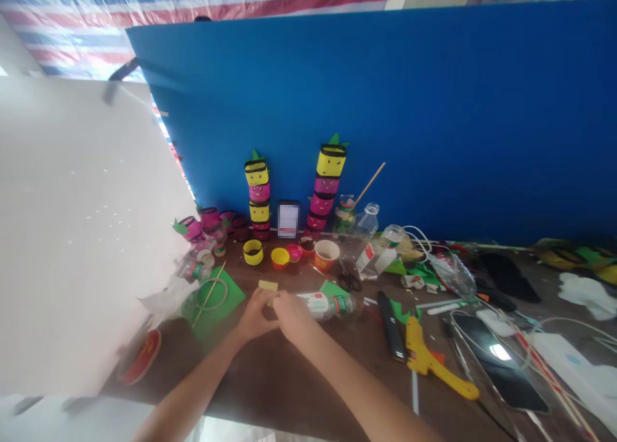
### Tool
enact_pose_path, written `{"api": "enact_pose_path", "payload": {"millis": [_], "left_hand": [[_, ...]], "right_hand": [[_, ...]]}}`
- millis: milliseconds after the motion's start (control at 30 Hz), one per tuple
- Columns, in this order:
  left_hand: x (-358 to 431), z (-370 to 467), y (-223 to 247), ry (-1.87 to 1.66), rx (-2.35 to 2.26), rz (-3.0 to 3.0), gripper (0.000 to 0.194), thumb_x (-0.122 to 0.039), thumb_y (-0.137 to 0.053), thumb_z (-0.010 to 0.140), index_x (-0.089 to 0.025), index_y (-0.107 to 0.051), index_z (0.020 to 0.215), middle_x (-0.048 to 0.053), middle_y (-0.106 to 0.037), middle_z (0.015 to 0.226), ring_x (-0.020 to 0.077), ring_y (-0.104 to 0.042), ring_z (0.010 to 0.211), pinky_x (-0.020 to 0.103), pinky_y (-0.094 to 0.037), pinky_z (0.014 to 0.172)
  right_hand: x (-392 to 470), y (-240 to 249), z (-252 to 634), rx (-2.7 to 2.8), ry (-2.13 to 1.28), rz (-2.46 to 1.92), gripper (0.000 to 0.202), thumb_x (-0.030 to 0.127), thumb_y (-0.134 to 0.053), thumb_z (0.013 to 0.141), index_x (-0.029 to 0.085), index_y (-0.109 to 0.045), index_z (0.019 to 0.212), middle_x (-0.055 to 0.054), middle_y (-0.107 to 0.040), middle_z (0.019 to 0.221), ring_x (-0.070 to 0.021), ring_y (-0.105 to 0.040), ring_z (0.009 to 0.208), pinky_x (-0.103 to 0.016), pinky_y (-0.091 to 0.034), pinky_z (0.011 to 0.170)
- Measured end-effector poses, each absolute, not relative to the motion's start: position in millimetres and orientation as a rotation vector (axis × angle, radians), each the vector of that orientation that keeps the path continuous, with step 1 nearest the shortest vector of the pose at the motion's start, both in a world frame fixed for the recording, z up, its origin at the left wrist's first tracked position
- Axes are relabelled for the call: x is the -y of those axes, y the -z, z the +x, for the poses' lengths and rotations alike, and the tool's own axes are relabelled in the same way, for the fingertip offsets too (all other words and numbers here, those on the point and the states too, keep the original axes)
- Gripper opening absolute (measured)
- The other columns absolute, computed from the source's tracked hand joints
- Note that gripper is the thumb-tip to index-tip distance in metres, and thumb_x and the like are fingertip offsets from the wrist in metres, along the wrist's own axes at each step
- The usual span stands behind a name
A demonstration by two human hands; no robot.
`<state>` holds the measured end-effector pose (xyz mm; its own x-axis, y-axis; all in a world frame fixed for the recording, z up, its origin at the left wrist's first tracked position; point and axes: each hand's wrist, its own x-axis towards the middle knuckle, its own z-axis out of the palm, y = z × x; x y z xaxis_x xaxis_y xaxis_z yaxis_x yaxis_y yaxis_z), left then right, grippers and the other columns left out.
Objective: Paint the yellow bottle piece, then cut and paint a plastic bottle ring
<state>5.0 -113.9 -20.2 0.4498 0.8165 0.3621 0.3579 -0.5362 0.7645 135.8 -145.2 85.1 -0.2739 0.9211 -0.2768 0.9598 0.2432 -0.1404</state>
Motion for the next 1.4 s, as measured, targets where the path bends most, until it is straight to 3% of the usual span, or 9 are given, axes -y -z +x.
{"api": "enact_pose_path", "payload": {"millis": [200, 467, 600, 700, 833, 1233, 1400], "left_hand": [[115, 5, 21, -0.997, -0.964, 2.108, 0.055, -0.04, -0.076, 0.062, -0.021, -0.06, 0.111, 0.007, -0.067, 0.108, 0.0237, -0.058, 0.098, 0.042, -0.04, 0.093], [113, 5, 23, -0.961, -0.99, 2.103, 0.057, -0.039, -0.076, 0.061, -0.022, -0.06, 0.114, 0.008, -0.067, 0.109, 0.0255, -0.059, 0.1, 0.045, -0.04, 0.094], [115, 4, 20, -0.968, -1.017, 2.122, 0.06, -0.045, -0.076, 0.06, -0.021, -0.061, 0.113, 0.008, -0.067, 0.105, 0.0252, -0.058, 0.097, 0.044, -0.042, 0.092], [116, 4, 17, -0.935, -1.043, 2.129, 0.065, -0.05, -0.077, 0.057, -0.022, -0.061, 0.113, 0.008, -0.067, 0.105, 0.0261, -0.057, 0.097, 0.045, -0.043, 0.091], [116, 4, 17, -0.934, -1.035, 2.131, 0.065, -0.05, -0.077, 0.058, -0.022, -0.06, 0.114, 0.008, -0.067, 0.105, 0.0255, -0.057, 0.097, 0.045, -0.043, 0.091], [116, 4, 20, -0.973, -1.039, 2.131, 0.064, -0.049, -0.076, 0.059, -0.021, -0.06, 0.114, 0.009, -0.067, 0.103, 0.0251, -0.057, 0.097, 0.043, -0.044, 0.089], [118, 4, 20, -0.986, -1.02, 2.128, 0.061, -0.048, -0.076, 0.061, -0.022, -0.06, 0.114, 0.008, -0.067, 0.104, 0.0253, -0.057, 0.097, 0.044, -0.042, 0.093]], "right_hand": [[147, -76, 140, -2.425, 0.508, 1.831, 0.034, 0.002, -0.051, 0.073, 0.008, -0.062, 0.105, -0.015, -0.065, 0.102, -0.0226, -0.063, 0.094, -0.027, -0.044, 0.078], [148, -64, 144, -2.438, 0.535, 1.918, 0.031, -0.001, -0.046, 0.073, 0.008, -0.064, 0.097, -0.014, -0.065, 0.096, -0.0195, -0.061, 0.088, -0.025, -0.041, 0.076], [143, -69, 160, -2.441, 0.525, 1.947, 0.026, 0.007, -0.042, 0.082, 0.011, -0.068, 0.082, -0.011, -0.063, 0.087, -0.0176, -0.059, 0.084, -0.026, -0.039, 0.077], [140, -76, 175, -2.47, 0.525, 1.961, 0.028, 0.017, -0.04, 0.086, 0.013, -0.068, 0.089, -0.01, -0.061, 0.092, -0.0172, -0.058, 0.086, -0.026, -0.038, 0.077], [142, -76, 178, -2.485, 0.578, 1.932, 0.025, 0.02, -0.048, 0.082, 0.014, -0.065, 0.1, -0.01, -0.061, 0.095, -0.0176, -0.058, 0.085, -0.026, -0.038, 0.074], [135, -68, 168, -2.432, 0.73, 1.967, 0.016, 0.021, -0.053, 0.076, 0.012, -0.067, 0.075, -0.007, -0.065, 0.072, -0.0148, -0.056, 0.066, -0.024, -0.032, 0.06], [135, -69, 169, -2.435, 0.731, 1.968, 0.015, 0.018, -0.053, 0.075, 0.013, -0.066, 0.074, -0.008, -0.066, 0.075, -0.014, -0.056, 0.068, -0.023, -0.031, 0.059]]}}
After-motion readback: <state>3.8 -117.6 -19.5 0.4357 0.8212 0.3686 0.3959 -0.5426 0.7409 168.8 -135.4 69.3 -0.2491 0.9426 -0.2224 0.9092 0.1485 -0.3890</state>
